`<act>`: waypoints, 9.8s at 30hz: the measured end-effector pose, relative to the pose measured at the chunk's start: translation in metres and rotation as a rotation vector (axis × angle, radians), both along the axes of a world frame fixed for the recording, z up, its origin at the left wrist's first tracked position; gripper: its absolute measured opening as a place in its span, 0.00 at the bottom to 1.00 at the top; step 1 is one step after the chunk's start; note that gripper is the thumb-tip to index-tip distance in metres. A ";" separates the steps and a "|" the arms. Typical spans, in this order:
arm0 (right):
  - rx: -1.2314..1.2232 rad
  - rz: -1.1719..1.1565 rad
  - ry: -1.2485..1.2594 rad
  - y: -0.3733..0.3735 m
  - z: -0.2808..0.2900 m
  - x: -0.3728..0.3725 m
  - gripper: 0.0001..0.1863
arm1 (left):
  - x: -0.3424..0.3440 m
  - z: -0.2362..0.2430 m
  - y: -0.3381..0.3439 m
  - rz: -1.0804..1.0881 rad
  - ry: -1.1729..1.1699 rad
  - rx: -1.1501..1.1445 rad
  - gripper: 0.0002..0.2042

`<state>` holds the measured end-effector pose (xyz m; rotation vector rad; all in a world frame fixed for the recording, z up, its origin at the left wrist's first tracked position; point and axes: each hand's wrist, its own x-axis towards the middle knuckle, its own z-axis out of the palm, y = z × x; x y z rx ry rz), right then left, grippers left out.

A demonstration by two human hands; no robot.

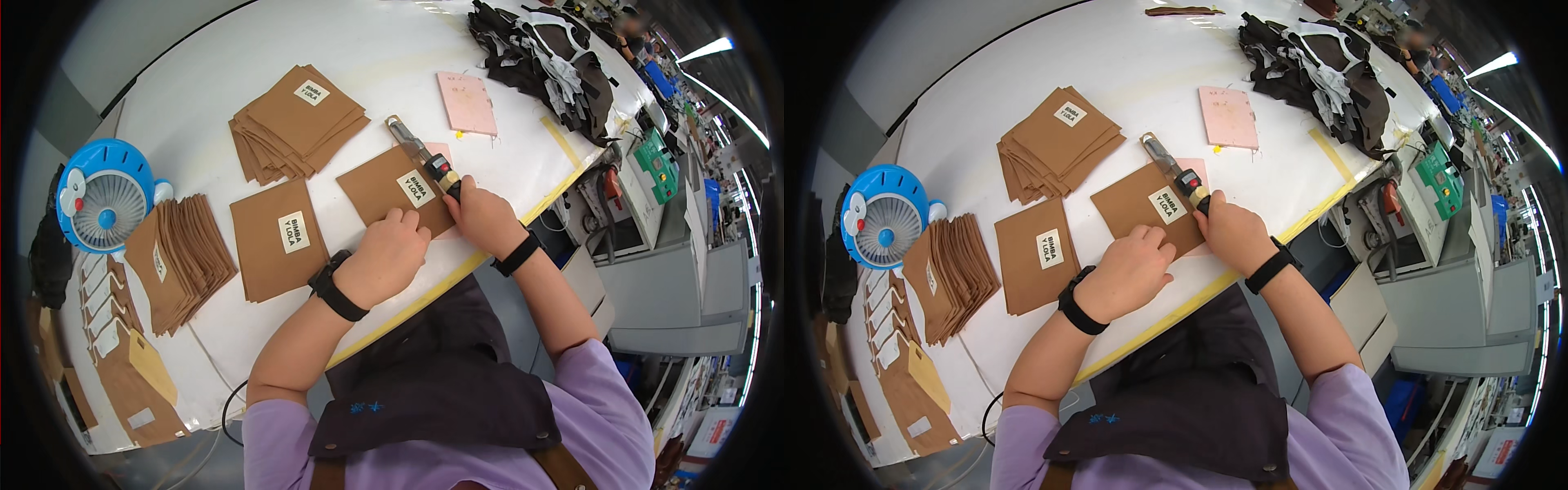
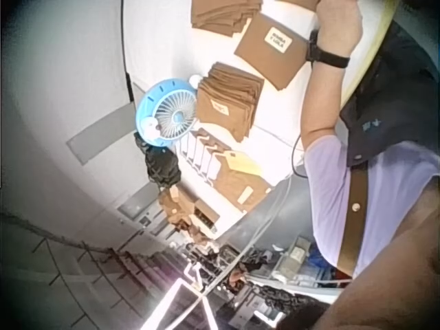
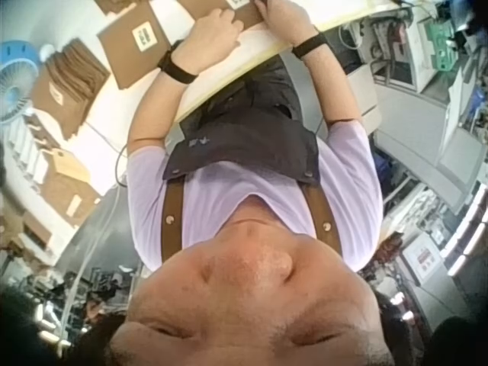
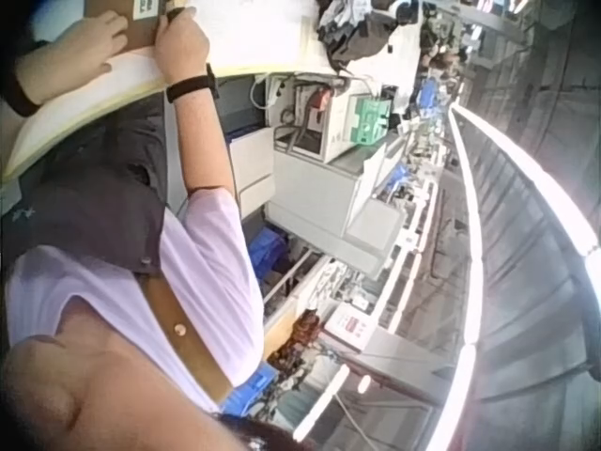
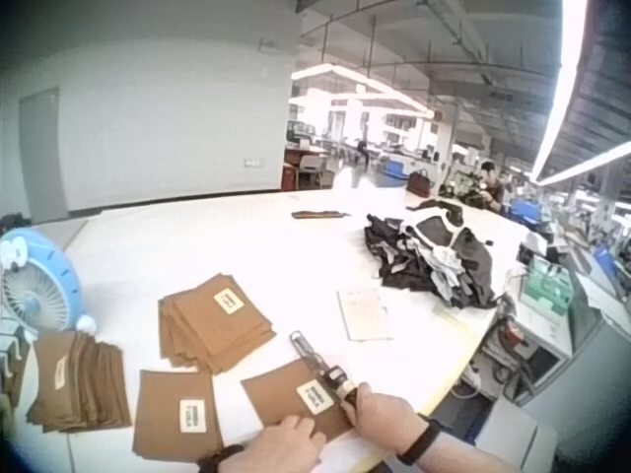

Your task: The recorder uses a handheld heated tool to press and crease the edges of labeled leather pieces in a workshop.

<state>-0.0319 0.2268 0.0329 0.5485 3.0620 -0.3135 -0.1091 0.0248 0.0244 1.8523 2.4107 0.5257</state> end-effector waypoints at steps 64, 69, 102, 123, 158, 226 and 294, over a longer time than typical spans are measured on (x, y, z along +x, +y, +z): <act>-0.177 0.040 -0.275 0.037 0.041 0.042 0.26 | -0.004 -0.003 -0.004 -0.003 -0.014 -0.006 0.14; -0.154 0.098 -0.212 0.043 0.040 0.000 0.27 | -0.005 -0.003 -0.001 -0.019 -0.012 -0.006 0.14; -0.165 0.009 -0.148 0.009 0.028 0.119 0.25 | -0.006 0.000 -0.003 -0.029 0.008 -0.037 0.15; -0.173 -0.045 -0.186 0.008 0.031 0.078 0.27 | -0.005 0.002 -0.003 -0.022 0.013 -0.049 0.15; -0.132 -0.085 -0.127 -0.002 0.024 0.121 0.24 | -0.005 0.009 -0.003 -0.025 0.021 -0.044 0.16; -0.088 -0.110 -0.082 -0.003 0.041 0.162 0.22 | -0.007 0.006 -0.001 -0.022 0.015 0.003 0.13; -1.219 -0.211 0.269 0.044 -0.025 0.044 0.18 | -0.175 -0.013 -0.153 0.801 -0.621 -0.208 0.08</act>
